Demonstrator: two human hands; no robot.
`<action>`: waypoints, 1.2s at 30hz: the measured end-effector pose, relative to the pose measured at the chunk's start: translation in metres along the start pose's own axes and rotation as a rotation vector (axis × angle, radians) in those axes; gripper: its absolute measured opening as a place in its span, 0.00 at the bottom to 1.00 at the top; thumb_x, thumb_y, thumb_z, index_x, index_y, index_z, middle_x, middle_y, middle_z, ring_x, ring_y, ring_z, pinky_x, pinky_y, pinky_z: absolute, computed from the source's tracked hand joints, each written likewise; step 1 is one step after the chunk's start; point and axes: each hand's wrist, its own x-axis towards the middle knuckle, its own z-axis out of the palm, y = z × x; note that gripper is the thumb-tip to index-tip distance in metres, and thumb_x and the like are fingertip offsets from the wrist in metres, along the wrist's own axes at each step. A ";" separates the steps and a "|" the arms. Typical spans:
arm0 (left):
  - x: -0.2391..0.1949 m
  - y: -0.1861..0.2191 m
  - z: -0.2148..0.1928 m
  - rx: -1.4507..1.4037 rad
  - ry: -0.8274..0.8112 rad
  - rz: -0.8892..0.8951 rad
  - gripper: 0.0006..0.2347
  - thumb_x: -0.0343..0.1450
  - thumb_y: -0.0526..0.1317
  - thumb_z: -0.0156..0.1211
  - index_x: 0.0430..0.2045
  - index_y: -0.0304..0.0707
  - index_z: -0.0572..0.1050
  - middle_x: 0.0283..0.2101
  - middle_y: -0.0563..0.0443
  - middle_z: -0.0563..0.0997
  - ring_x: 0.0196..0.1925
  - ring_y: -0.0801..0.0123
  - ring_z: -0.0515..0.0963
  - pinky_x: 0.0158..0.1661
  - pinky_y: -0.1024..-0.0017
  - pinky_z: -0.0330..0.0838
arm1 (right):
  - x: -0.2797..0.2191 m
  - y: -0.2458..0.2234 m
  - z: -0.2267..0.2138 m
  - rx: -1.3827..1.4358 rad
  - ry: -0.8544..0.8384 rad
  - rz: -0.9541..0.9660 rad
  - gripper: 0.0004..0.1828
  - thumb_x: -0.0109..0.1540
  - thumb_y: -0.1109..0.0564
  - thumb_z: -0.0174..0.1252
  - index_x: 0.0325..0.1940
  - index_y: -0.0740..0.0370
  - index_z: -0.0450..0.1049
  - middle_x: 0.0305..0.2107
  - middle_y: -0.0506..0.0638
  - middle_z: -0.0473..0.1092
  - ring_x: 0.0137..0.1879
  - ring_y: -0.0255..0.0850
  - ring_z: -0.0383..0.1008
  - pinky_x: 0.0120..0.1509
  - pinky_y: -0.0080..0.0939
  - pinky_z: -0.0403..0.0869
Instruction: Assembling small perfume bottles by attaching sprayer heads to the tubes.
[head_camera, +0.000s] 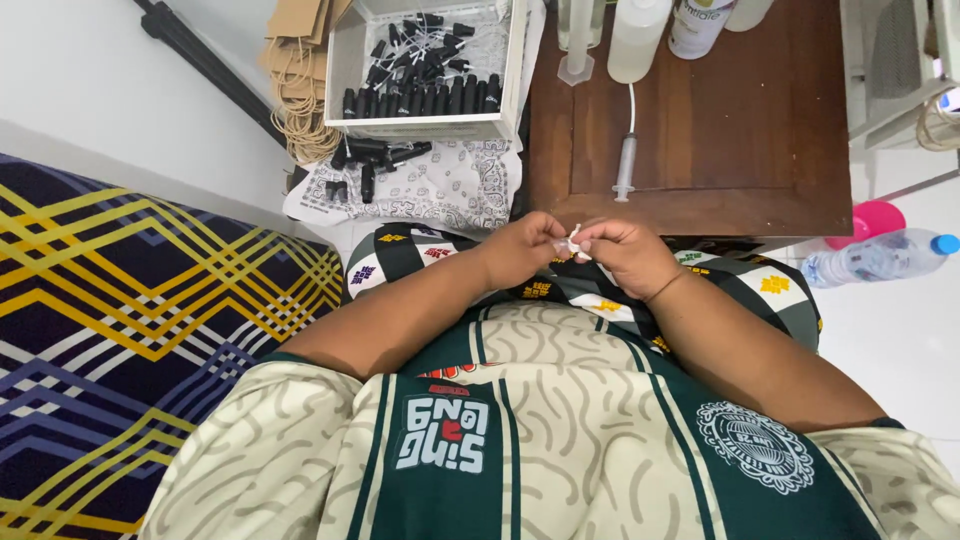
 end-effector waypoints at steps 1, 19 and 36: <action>-0.006 0.011 0.002 0.002 0.000 0.001 0.12 0.72 0.35 0.54 0.50 0.39 0.70 0.35 0.52 0.86 0.30 0.80 0.78 0.33 0.85 0.70 | 0.001 0.001 -0.001 0.001 0.000 -0.002 0.08 0.58 0.67 0.63 0.41 0.65 0.81 0.29 0.46 0.75 0.33 0.27 0.75 0.37 0.21 0.73; -0.015 0.010 0.001 -0.103 0.127 -0.068 0.12 0.75 0.40 0.54 0.51 0.39 0.71 0.34 0.47 0.84 0.27 0.77 0.81 0.29 0.83 0.77 | -0.002 -0.005 0.006 -0.013 -0.061 -0.007 0.21 0.56 0.68 0.69 0.53 0.65 0.77 0.30 0.45 0.76 0.35 0.29 0.79 0.42 0.25 0.78; -0.035 0.040 0.003 -0.149 0.086 0.012 0.12 0.78 0.41 0.52 0.52 0.36 0.71 0.36 0.49 0.84 0.30 0.79 0.79 0.30 0.85 0.76 | -0.004 -0.003 0.007 -0.001 0.054 -0.098 0.17 0.60 0.66 0.68 0.53 0.66 0.77 0.30 0.44 0.72 0.36 0.31 0.78 0.41 0.27 0.79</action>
